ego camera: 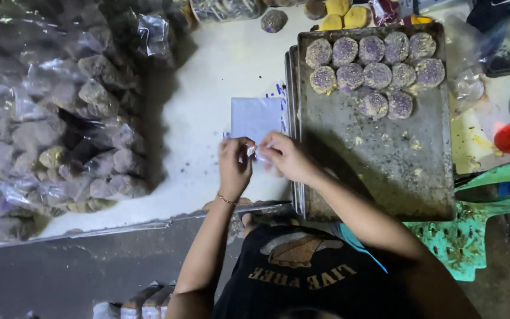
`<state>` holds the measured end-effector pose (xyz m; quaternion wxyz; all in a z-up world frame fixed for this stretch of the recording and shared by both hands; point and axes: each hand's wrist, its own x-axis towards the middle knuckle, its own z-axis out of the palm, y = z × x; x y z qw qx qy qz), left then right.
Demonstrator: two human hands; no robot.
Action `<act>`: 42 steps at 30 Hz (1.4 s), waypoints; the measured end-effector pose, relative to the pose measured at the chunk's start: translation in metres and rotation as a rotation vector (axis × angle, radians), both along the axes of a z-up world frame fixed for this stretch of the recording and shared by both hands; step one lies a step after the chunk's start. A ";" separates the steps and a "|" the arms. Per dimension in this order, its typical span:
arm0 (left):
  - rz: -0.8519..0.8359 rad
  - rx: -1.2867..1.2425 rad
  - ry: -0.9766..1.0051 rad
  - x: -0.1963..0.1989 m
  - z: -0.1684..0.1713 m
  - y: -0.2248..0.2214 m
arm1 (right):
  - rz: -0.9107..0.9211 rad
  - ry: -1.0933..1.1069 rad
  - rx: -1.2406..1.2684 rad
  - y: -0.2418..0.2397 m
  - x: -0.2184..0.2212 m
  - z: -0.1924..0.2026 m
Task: The person repeatedly picks round purple food items from a metal tray and places them into small clear plastic bags. The person then sets the filled bags aside on the table. The person occasionally moves the tray to access more items.
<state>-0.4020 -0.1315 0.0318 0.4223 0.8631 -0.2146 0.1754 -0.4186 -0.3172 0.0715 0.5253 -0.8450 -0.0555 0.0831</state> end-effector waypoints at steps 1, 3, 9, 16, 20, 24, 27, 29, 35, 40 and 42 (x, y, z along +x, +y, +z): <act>-0.049 -0.174 0.270 -0.012 0.015 -0.008 | -0.008 0.079 0.142 -0.007 -0.005 0.007; -0.101 -0.349 0.530 -0.034 0.047 -0.019 | -0.012 0.150 0.285 -0.030 -0.009 0.016; 0.073 -0.143 0.755 -0.021 0.016 0.009 | 0.139 0.142 0.948 -0.105 0.024 0.048; 0.302 0.320 0.369 -0.039 -0.144 0.031 | -0.171 -0.273 -0.997 -0.119 0.115 0.032; 0.276 0.456 0.166 -0.061 -0.146 0.028 | 0.034 -0.434 -0.362 -0.140 0.096 0.037; 0.160 0.045 0.679 -0.081 -0.103 0.027 | -0.147 -0.731 -0.361 -0.142 0.048 -0.013; -0.102 -0.245 0.921 -0.096 -0.069 0.021 | -0.300 -0.636 -0.506 -0.126 0.001 -0.022; -0.051 0.047 0.753 -0.092 -0.123 0.023 | -0.345 -0.740 -0.539 -0.103 -0.028 0.011; -0.521 0.409 0.041 -0.015 0.066 -0.010 | -0.003 -0.499 -0.288 -0.015 -0.063 0.024; -0.477 0.197 0.237 0.012 0.082 -0.008 | -0.460 -0.246 0.024 -0.008 -0.059 0.050; -0.468 0.142 0.378 -0.011 0.077 -0.012 | -0.528 -0.183 0.129 -0.014 -0.058 0.045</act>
